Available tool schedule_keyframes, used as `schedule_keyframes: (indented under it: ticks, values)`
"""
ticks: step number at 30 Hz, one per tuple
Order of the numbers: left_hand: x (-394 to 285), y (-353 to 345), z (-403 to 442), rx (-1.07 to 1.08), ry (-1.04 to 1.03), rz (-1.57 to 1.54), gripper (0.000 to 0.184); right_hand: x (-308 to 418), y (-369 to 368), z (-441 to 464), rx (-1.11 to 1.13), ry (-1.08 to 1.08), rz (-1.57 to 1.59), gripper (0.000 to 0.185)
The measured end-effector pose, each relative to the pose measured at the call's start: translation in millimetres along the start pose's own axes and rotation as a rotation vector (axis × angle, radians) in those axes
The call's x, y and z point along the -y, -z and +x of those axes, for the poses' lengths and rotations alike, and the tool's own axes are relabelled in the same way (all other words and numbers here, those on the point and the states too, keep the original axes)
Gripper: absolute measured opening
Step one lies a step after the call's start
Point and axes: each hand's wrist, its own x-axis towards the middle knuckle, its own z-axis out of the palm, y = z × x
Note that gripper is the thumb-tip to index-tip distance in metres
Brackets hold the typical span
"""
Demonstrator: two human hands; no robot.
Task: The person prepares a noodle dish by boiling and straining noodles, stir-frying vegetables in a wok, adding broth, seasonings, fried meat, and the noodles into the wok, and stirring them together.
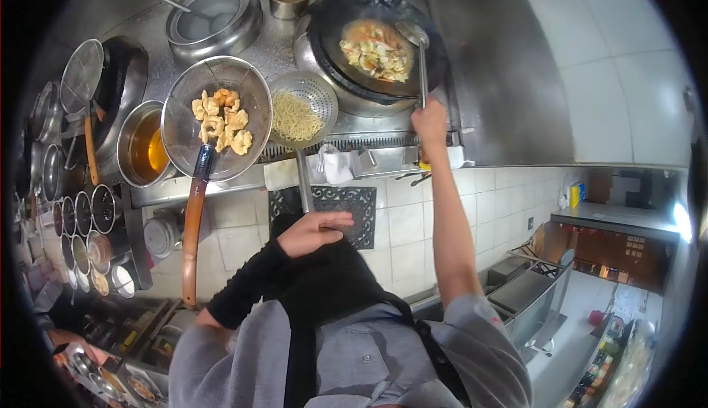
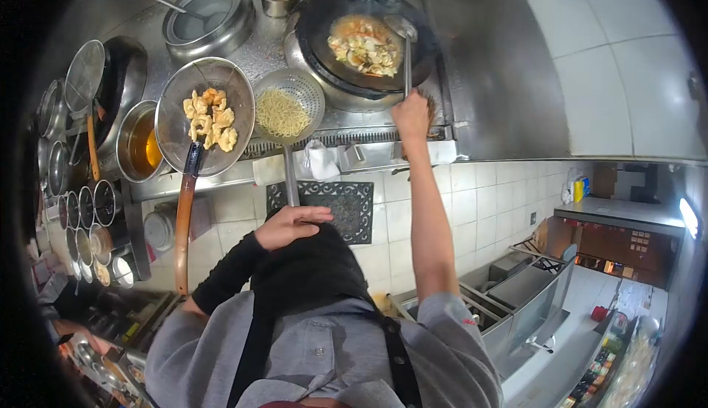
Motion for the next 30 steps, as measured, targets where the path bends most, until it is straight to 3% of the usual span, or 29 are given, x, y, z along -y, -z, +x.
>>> schedule_keyframes:
  ticks: [2,6,8,11,13,18,21,22,23,28,30]
  values:
    - [-49.0,2.0,-21.8,-0.064,-0.025,0.059,0.048,-9.4,-13.6,17.4,0.037,0.021,-0.020,0.020]
    - [-116.4,22.5,-43.5,-0.399,-0.086,0.232,0.040,-22.6,9.4,-6.6,0.113,0.241,0.292,0.028]
    - [-129.8,35.2,-53.3,-0.575,-0.140,0.296,0.036,2.1,37.0,-12.6,0.286,-0.114,0.353,0.024]
    - [-119.9,33.2,-55.2,-0.698,-0.109,0.353,0.030,-23.2,10.9,8.0,0.146,0.019,0.261,0.019]
    - [-86.6,24.4,-46.0,-0.700,-0.004,0.315,0.029,-30.5,10.1,24.1,0.208,-0.075,0.308,0.018]
    - [-11.7,-26.0,3.1,-0.945,0.025,0.179,0.032,-69.1,16.8,36.8,0.752,-0.722,1.529,0.021]
    - [1.2,-64.5,31.3,-1.213,-0.007,0.172,0.033,-88.0,24.7,45.0,0.970,-0.969,2.275,0.037]
    - [0.4,-75.4,36.5,-1.241,-0.032,0.176,0.034,-92.0,25.8,49.2,0.968,-0.929,2.310,0.040]
    - [-0.1,-85.4,39.4,-1.273,-0.043,0.161,0.034,-92.7,33.4,54.4,0.947,-0.915,2.179,0.039]
    - [-0.9,-114.0,54.2,-1.366,-0.077,0.219,0.032,-96.6,73.1,72.2,0.814,-0.113,0.610,0.031]
    - [-6.0,-106.6,48.9,-1.394,-0.069,0.383,0.033,-110.4,89.7,71.8,0.535,0.164,0.443,0.036]
